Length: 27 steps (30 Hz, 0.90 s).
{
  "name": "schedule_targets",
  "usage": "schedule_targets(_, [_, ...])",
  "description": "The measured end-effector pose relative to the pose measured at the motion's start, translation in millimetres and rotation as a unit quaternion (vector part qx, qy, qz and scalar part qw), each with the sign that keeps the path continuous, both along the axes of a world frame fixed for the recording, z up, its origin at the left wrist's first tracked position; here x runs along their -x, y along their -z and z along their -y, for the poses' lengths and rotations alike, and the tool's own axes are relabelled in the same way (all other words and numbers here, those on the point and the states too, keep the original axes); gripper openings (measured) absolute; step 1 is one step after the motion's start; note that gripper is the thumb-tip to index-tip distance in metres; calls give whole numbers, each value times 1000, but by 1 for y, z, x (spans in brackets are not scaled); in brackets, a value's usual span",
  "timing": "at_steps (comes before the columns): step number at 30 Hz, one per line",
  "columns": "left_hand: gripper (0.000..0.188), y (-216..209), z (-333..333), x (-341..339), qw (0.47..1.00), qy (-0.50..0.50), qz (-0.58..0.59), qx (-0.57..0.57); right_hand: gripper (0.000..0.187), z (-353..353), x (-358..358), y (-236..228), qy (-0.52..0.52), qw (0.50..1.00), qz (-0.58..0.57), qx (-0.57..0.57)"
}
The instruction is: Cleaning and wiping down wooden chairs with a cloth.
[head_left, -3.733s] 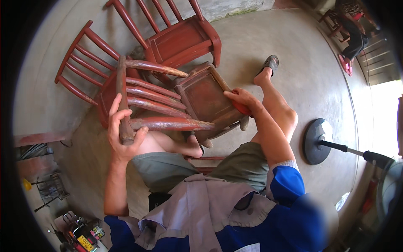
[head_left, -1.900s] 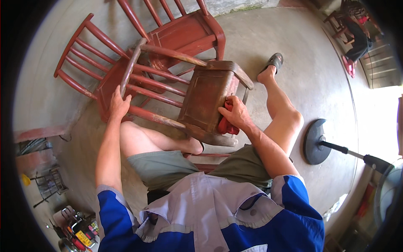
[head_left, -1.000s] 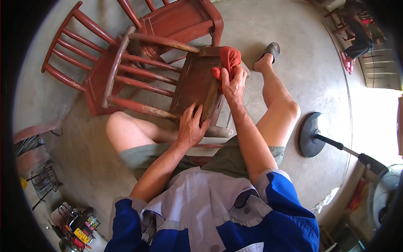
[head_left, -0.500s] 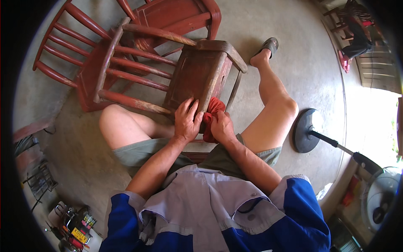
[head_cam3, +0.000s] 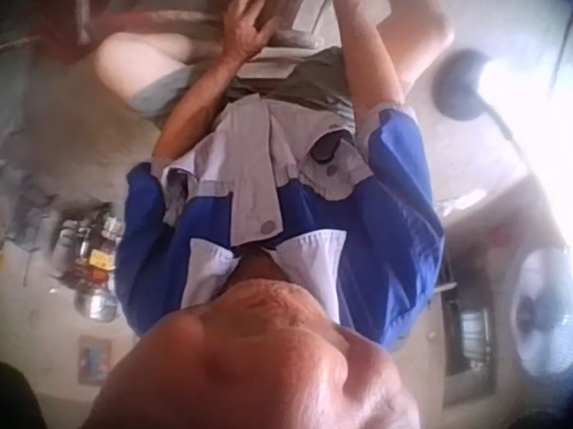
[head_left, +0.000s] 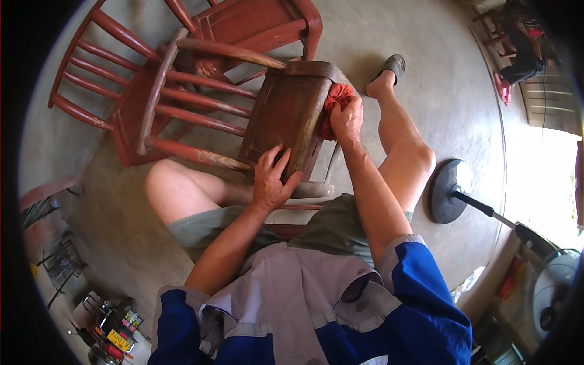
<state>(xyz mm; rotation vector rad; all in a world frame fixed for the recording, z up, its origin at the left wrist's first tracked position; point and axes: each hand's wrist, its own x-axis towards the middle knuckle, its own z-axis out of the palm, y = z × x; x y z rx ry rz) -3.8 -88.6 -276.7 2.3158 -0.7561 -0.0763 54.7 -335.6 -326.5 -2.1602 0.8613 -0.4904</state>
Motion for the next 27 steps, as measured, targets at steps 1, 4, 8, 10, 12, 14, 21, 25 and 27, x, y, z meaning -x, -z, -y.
schedule_targets(1, [60,0,0,0,1000,-2,1,0,34,-5,6,-3,-2,1000,1,0])
schedule_targets(4, [59,0,-2,-2,1000,-3,-6,10,25,-29,31,-18,-116,993,-23,32])
schedule_targets(8, [54,4,1,-1,1000,-3,4,8,20,-62,92,-28,-206,977,-2,-48])
schedule_targets(10, [52,5,-4,0,1000,-3,7,8,20,-80,120,-43,-251,960,-59,-110])
schedule_targets(12, [49,7,-5,-1,1000,-4,4,5,20,-87,132,-47,-270,950,-85,-134])
schedule_targets(14, [48,9,-8,0,1000,-1,9,5,18,-90,131,-47,-238,961,-48,-134])
schedule_targets(21, [45,-6,3,0,1000,3,-21,-4,22,-5,-11,-44,-119,988,83,61])
schedule_targets(25, [45,-5,6,2,1000,-8,-14,10,26,3,-25,-36,-92,990,91,57])
schedule_targets(27, [44,-4,6,1,1000,-5,-11,19,30,-4,-12,-33,-91,990,93,62])
